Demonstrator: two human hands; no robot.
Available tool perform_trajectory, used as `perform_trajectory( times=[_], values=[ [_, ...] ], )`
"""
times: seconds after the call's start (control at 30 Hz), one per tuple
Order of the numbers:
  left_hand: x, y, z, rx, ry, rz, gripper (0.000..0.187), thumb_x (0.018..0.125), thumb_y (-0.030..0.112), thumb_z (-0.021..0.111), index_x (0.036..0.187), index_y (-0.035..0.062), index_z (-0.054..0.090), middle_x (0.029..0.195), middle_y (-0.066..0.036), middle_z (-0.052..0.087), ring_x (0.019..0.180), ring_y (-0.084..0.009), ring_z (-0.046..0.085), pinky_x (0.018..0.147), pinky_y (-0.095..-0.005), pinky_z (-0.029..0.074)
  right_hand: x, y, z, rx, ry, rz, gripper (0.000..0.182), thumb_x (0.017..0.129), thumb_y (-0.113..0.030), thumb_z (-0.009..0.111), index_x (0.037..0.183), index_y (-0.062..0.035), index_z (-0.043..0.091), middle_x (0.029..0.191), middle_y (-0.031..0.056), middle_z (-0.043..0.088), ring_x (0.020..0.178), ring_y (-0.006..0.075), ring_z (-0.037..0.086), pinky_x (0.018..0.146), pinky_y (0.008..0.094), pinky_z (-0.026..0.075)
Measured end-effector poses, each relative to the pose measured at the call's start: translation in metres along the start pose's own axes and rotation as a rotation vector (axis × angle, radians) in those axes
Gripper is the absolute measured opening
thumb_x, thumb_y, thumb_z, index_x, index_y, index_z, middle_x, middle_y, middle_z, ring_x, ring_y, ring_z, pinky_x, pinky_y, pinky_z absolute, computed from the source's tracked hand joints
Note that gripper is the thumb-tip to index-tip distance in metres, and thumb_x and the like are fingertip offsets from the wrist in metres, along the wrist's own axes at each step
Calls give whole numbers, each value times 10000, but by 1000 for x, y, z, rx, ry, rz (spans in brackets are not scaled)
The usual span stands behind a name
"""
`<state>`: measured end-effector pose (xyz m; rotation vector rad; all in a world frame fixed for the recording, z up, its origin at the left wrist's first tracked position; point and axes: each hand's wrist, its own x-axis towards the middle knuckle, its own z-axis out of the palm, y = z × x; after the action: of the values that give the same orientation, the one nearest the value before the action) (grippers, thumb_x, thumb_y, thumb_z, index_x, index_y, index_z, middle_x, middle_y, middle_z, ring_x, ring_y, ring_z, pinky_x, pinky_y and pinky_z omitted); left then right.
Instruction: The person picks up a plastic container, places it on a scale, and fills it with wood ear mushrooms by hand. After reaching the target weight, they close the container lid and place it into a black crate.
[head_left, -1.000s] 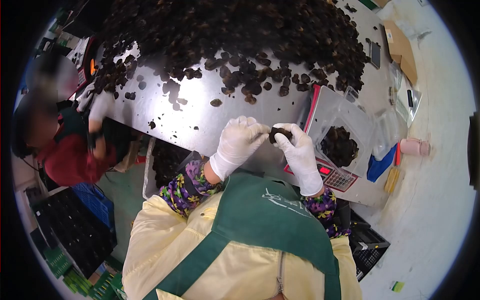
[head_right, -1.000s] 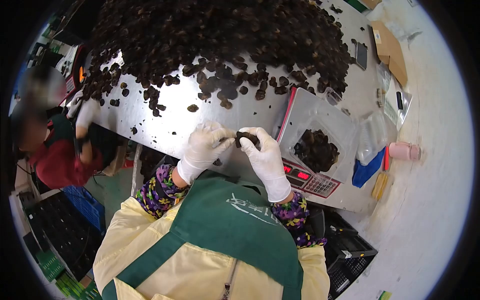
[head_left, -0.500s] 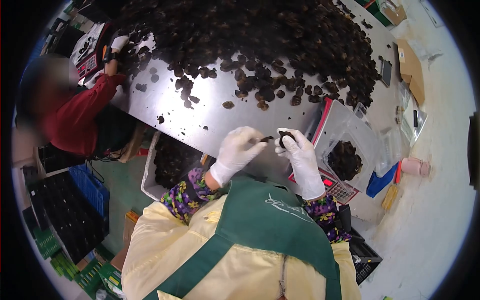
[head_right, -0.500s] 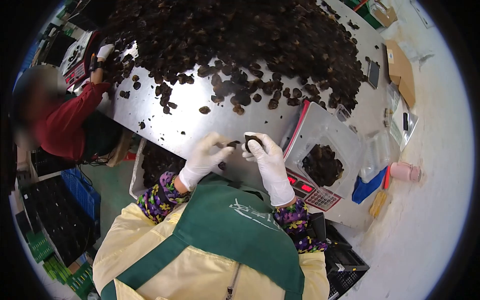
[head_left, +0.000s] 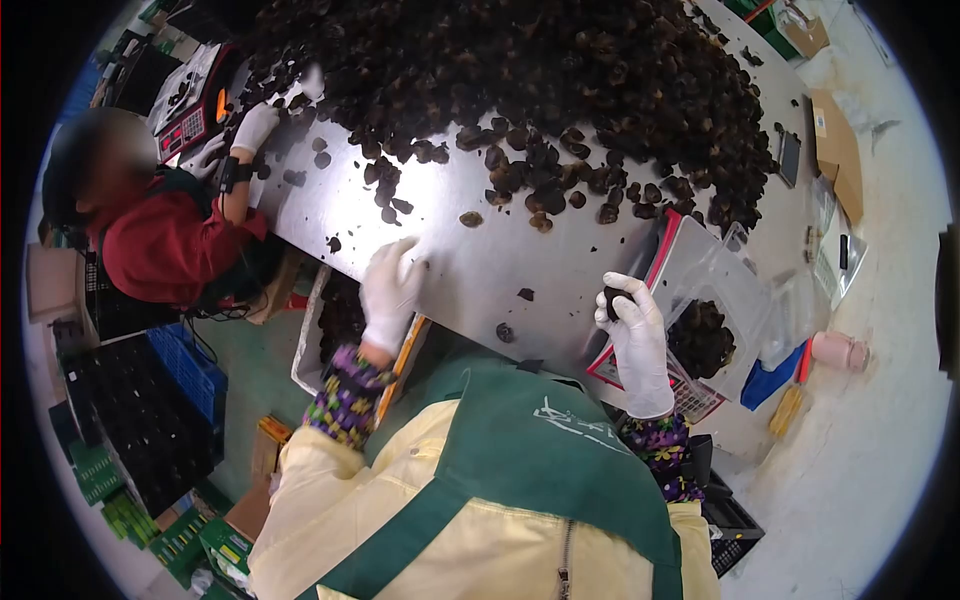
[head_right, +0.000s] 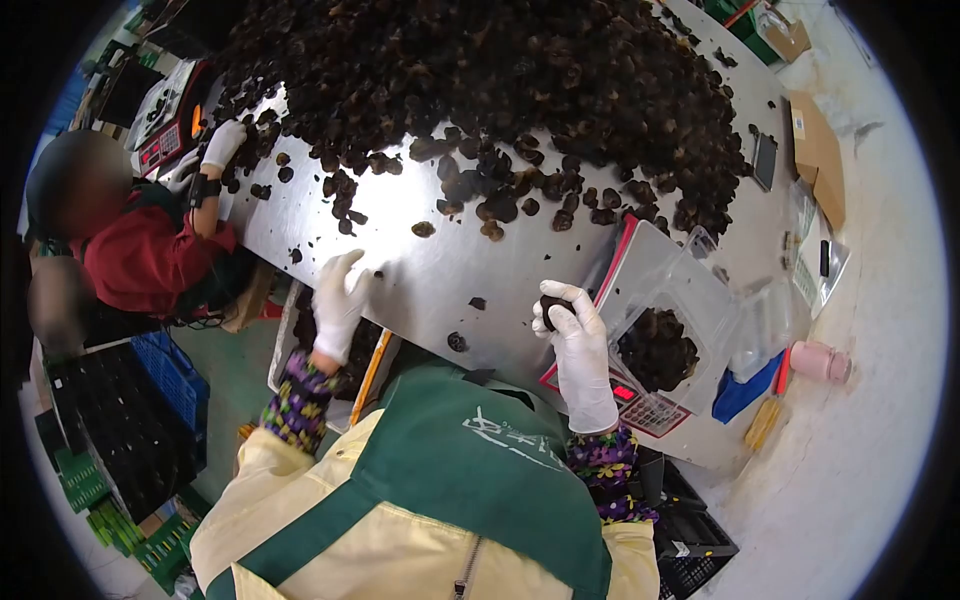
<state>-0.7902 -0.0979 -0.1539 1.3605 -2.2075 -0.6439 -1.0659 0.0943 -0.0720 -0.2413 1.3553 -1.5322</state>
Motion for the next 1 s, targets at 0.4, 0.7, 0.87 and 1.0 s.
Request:
perform_trajectory(
  times=[0.4,0.7,0.87,1.0],
  values=[
    [99,95,163,24,-134,539,136,760,108,660,896,117,659,974,-83,598,979,-322,595,730,-377,546,-27,6,-7,-31,167,-50,189,1000,-106,534,1140,-6,612,934,53,612,788,106,557,740,264,481],
    [98,76,103,-1356,-326,-583,213,940,63,584,1153,64,576,1030,-60,601,950,-160,607,840,-314,530,-37,20,-26,-14,165,-164,154,994,-138,581,1068,-6,612,946,53,613,777,99,545,710,262,474],
    [137,67,104,-1186,-334,-559,109,939,158,626,953,62,575,966,-34,596,863,-132,585,757,-251,496,-40,9,-14,-25,237,-157,135,993,-116,579,1065,-6,609,932,54,615,750,93,535,685,241,467],
    [130,70,132,-366,-159,205,243,803,147,758,1008,73,651,916,-116,615,874,-262,602,765,-356,497,-50,-8,-16,-170,292,-276,116,987,-77,572,1072,-10,615,923,52,617,737,81,532,681,231,471]
  ],
)
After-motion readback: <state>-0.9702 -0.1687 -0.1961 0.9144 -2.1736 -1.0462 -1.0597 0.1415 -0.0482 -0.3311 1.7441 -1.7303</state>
